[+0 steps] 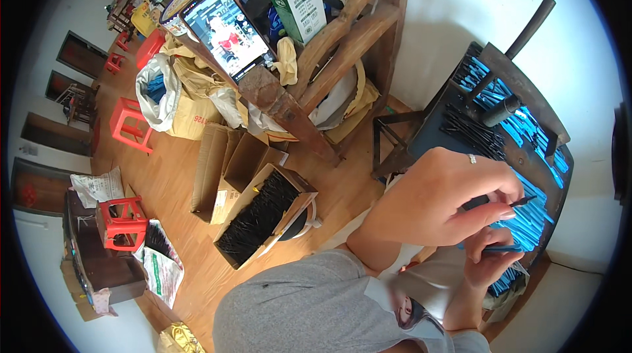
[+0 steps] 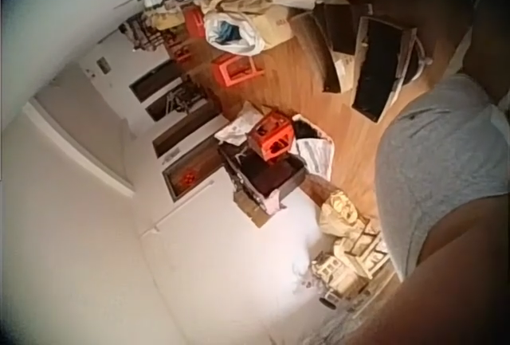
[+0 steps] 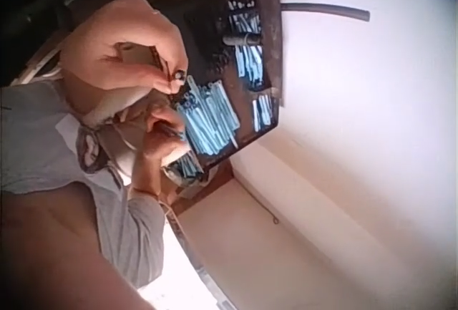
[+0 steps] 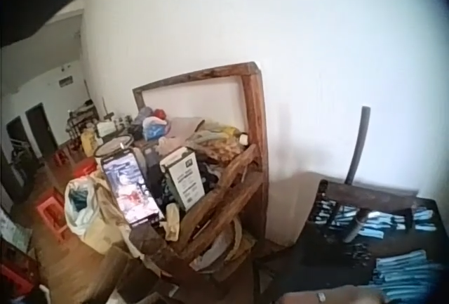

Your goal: Assembling small black components onto blue plastic strips at a workstation.

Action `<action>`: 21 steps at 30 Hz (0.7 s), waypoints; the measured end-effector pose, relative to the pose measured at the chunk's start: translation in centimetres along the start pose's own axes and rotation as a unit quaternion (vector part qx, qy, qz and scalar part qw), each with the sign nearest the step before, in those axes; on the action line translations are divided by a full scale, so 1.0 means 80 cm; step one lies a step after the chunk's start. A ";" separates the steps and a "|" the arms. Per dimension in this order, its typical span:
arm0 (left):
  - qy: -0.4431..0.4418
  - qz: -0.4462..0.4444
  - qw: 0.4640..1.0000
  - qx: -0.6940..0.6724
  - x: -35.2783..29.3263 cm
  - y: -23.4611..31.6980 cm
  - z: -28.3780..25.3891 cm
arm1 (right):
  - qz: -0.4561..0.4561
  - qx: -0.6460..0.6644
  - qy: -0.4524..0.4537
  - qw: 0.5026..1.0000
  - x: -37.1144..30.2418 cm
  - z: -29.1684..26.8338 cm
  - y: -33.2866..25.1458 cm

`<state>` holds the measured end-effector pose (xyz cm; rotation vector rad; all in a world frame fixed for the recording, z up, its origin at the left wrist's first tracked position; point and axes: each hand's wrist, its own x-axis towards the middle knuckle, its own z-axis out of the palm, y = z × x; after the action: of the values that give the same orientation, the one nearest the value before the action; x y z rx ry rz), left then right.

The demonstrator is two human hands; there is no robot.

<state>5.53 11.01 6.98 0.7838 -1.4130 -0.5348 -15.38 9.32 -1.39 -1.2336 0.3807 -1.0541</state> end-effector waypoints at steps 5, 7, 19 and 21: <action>0.003 -0.009 0.999 -0.054 0.002 -0.003 -0.005 | 0.009 -0.044 0.050 0.998 -0.007 -0.003 0.007; -0.011 0.007 0.993 -0.116 0.003 -0.007 -0.006 | 0.004 -0.073 0.038 0.997 -0.008 -0.009 0.010; -0.169 0.202 0.775 -0.574 0.009 -0.035 -0.005 | 0.013 -0.118 0.011 0.993 0.000 0.000 0.001; -0.228 0.233 0.727 -0.605 0.009 -0.037 -0.002 | 0.029 -0.088 -0.014 0.996 0.004 0.002 0.000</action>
<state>6.11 8.56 5.27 -0.8030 -1.2545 -1.0991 -15.14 9.17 -1.22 -1.3847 0.4941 -0.9685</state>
